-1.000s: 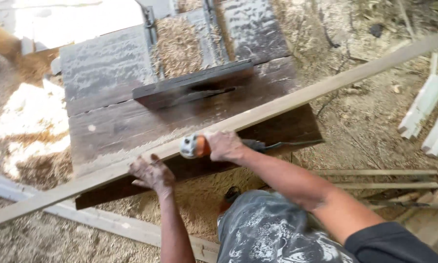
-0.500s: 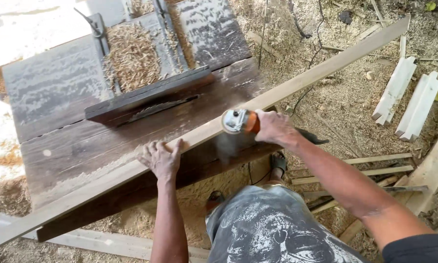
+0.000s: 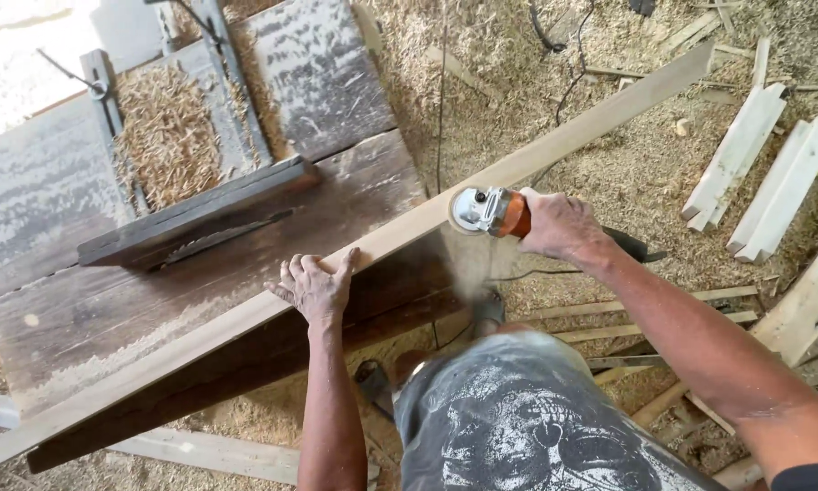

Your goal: Sanding a wooden plank with an angle grinder.

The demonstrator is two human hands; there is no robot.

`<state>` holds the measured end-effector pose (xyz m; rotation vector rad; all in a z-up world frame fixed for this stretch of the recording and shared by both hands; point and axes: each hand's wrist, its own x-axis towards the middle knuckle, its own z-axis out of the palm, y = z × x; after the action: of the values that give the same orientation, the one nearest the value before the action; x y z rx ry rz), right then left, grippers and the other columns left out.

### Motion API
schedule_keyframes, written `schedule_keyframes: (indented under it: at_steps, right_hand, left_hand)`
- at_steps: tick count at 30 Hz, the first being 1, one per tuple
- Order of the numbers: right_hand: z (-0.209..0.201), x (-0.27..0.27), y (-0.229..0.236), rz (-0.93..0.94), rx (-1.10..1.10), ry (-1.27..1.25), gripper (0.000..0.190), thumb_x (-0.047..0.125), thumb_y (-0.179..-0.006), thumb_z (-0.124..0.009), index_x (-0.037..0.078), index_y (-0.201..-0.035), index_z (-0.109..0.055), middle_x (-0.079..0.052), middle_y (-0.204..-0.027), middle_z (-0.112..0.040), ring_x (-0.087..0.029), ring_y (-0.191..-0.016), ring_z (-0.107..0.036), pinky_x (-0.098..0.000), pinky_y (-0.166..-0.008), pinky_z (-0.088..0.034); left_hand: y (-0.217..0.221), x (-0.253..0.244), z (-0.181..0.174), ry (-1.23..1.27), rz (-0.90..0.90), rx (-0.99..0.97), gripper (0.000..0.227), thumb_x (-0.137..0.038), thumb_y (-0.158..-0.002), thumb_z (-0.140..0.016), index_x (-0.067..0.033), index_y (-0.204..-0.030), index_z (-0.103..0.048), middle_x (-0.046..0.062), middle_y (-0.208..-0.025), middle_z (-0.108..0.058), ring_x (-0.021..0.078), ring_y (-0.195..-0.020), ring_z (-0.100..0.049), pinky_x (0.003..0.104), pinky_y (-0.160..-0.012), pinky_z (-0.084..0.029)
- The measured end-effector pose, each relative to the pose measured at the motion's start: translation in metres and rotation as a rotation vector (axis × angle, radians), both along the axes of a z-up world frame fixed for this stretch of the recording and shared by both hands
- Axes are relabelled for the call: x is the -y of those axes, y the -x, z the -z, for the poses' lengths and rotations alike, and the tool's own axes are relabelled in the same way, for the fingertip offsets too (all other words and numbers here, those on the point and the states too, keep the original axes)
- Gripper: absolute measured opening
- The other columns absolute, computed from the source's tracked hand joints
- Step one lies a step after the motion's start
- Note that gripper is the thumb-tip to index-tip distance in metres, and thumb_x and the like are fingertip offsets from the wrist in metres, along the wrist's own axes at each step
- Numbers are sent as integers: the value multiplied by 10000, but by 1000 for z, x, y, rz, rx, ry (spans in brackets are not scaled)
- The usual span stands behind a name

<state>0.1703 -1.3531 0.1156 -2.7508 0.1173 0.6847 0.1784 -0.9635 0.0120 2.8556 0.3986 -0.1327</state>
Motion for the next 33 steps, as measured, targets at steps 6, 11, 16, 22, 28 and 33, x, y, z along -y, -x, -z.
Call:
schedule_keyframes:
  at_steps: [6, 11, 16, 22, 28, 33]
  right_hand:
    - [0, 70, -11, 74, -22, 19, 669, 370, -692, -835, 122, -1254, -569, -180, -1051, -723, -347, -1024, -707, -503, -936, -558]
    - [19, 127, -20, 128, -13, 29, 688, 363, -663, -848, 123, -1253, -589, -160, -1076, -725, -331, -1046, -710, -492, -969, -551]
    - [46, 186, -24, 130, 61, 2, 781, 392, -643, -884, 96, -1295, -571, -140, -1013, -714, -283, -956, -716, -480, -951, -561]
    - [62, 247, -27, 199, 116, -2, 786, 409, -712, -843, 99, -1372, -552, -104, -934, -699, -232, -832, -723, -394, -817, -636]
    - [68, 307, -34, 397, 107, -5, 701, 393, -690, -896, 40, -1232, -626, -119, -957, -703, -251, -913, -697, -429, -853, -586]
    - [81, 344, -41, 541, 68, 41, 759, 337, -640, -925, -11, -1235, -607, -140, -1027, -696, -281, -960, -677, -442, -895, -554]
  left_hand:
    - [-15, 83, 5, 2, 47, -9, 963, -867, -709, -618, -21, -1170, -641, 158, -1400, -543, 340, -1453, -292, 719, -1144, 35]
    - [-25, 128, 6, -8, 62, 1, 1017, -893, -672, -648, -24, -1199, -620, 185, -1368, -553, 350, -1429, -310, 715, -1136, 38]
    - [-26, 140, -7, 29, -24, -85, 949, -861, -653, -641, -75, -1183, -629, 115, -1335, -595, 305, -1473, -322, 642, -1247, 61]
    - [-27, 123, 26, 10, 45, 2, 931, -876, -683, -699, -77, -1158, -647, 181, -1338, -576, 310, -1464, -292, 574, -1207, 69]
    - [-29, 129, 14, 14, 23, -43, 893, -869, -650, -682, -119, -1135, -667, 130, -1306, -610, 281, -1488, -282, 569, -1229, 79]
    - [-30, 132, 11, -3, -11, -106, 881, -866, -642, -673, -129, -1123, -685, 95, -1292, -632, 261, -1523, -272, 566, -1252, 82]
